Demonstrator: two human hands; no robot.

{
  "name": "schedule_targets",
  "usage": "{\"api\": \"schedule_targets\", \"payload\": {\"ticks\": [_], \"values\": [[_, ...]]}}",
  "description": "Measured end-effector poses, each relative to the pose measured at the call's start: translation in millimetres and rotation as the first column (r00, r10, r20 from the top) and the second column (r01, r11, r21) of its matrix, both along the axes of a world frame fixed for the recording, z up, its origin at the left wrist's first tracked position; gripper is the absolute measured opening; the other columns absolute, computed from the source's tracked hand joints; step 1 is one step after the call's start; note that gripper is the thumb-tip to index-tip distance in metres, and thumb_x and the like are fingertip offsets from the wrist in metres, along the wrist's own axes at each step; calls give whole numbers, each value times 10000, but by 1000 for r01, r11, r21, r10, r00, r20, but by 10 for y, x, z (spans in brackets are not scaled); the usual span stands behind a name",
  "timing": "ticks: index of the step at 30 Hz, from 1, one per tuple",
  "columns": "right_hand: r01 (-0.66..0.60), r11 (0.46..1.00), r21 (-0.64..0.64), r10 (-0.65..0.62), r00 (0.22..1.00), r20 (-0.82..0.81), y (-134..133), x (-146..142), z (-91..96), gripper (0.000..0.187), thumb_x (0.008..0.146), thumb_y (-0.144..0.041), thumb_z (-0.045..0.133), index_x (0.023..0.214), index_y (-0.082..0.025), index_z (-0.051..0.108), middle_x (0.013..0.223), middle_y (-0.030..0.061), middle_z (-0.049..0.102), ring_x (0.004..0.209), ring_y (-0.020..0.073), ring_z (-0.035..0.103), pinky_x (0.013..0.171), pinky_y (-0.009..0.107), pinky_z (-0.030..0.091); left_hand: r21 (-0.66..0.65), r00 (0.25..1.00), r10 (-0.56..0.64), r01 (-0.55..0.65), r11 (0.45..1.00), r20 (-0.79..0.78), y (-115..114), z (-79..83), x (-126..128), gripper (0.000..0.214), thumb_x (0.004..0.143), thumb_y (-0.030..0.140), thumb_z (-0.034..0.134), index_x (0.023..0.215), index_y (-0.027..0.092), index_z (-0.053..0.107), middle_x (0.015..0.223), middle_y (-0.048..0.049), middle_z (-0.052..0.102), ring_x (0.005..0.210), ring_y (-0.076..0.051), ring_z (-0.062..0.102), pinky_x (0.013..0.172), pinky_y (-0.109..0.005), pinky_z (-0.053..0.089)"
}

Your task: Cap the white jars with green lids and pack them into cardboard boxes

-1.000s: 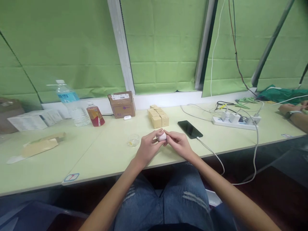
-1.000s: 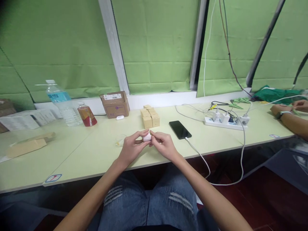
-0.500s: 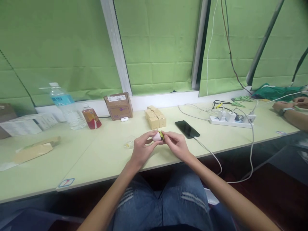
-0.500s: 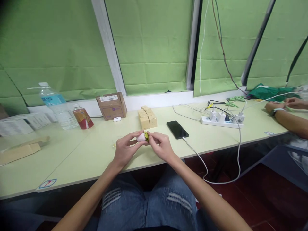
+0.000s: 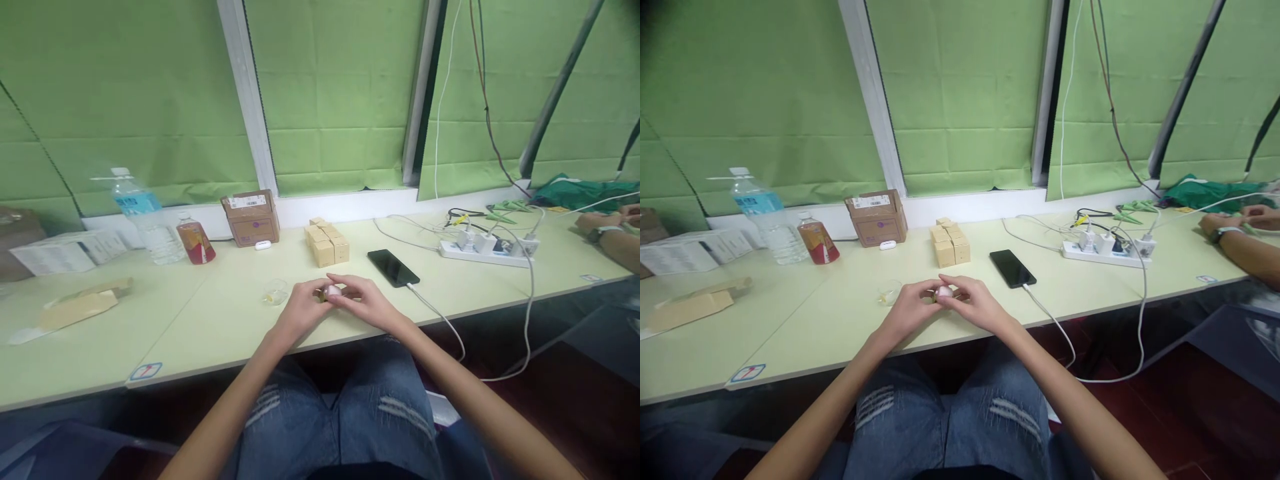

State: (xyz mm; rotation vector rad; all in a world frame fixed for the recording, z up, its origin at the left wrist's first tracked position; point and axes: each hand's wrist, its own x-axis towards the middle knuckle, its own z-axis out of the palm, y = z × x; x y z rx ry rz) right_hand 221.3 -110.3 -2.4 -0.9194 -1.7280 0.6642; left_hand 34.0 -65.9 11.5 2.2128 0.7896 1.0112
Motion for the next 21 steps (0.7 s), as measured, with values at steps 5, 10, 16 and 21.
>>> {"api": "schedule_targets", "payload": {"ticks": [5,10,16,21], "values": [[-22,999,-45,21,1000,-18,39,53,-10,414,913,-425,695,1262,-204,720,1196,95,755,1041,269,736,924,404,605,-334,984,-9,69,940,177,-16,4,-8,529,670,321,891,1102,190,614,1011,-80,793,961,-253,750,895,-384,570],[80,992,-94,-90,990,-105,53,19,-42,420,939,-480,639,1202,-161,716,1059,98,765,841,228,765,730,337,644,-354,966,34,62,933,258,-10,79,-46,356,759,424,812,946,138,712,1076,-141,783,1013,-260,743,979,-409,551],[82,996,-36,-84,995,-52,50,-4,-63,510,866,-436,745,1292,-161,686,1272,138,707,995,250,750,839,365,644,-307,969,108,-36,951,221,-22,80,-40,285,758,363,811,919,131,773,999,-127,803,960,-272,762,943,-405,581],[153,985,84,-154,988,7,68,-4,-82,431,899,-398,706,1249,-146,714,1202,139,742,1006,249,741,816,352,645,-100,984,83,-68,993,156,-45,33,-46,242,849,328,724,991,149,804,1055,-102,800,975,-263,767,932,-382,599]]}}
